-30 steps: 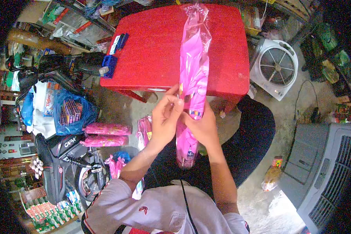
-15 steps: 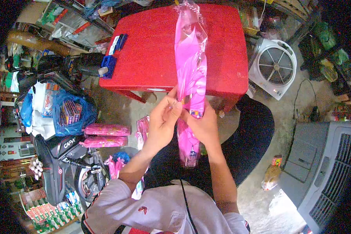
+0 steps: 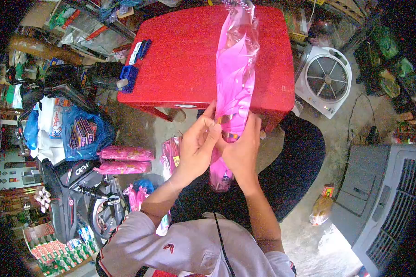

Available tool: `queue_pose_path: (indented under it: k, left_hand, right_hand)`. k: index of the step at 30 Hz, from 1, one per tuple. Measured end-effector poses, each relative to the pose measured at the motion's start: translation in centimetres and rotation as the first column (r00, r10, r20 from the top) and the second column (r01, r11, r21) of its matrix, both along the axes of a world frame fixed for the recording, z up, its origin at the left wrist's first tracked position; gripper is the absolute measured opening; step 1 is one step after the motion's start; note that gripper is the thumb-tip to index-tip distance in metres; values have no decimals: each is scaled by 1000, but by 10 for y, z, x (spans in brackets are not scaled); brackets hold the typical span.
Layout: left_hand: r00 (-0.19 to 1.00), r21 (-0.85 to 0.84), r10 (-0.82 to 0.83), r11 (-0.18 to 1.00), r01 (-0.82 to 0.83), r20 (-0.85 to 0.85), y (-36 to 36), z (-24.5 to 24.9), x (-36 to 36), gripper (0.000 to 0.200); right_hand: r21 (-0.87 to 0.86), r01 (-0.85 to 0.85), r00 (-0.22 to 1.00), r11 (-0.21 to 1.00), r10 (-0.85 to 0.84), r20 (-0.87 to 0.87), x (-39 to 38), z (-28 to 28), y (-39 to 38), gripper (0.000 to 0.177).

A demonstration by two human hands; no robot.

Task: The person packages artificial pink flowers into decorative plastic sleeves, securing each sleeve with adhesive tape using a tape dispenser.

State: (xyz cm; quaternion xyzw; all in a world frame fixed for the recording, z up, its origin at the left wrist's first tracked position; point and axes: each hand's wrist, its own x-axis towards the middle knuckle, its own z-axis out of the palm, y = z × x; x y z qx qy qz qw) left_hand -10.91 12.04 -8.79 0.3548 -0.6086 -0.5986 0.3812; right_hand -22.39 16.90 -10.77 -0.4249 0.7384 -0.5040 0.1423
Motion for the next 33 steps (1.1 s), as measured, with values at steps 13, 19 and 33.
queue_pose_path:
  k: [13,19,33]
  left_hand:
    - [978,-274,18,961,40,207,8,24,-7,16]
    - [980,-303,59,953,1,188,3,19,-9,18]
    - [943,-307,84,952,19,321,-18,9,0,16]
  right_hand:
    - [-25,-18,978,1000,23,206,-7,8,-9,70]
    - [8,-35,996,999,36,-77,-6,15,-10,62]
    - [17,-558,810,830,540,229,-38,10,-2,96]
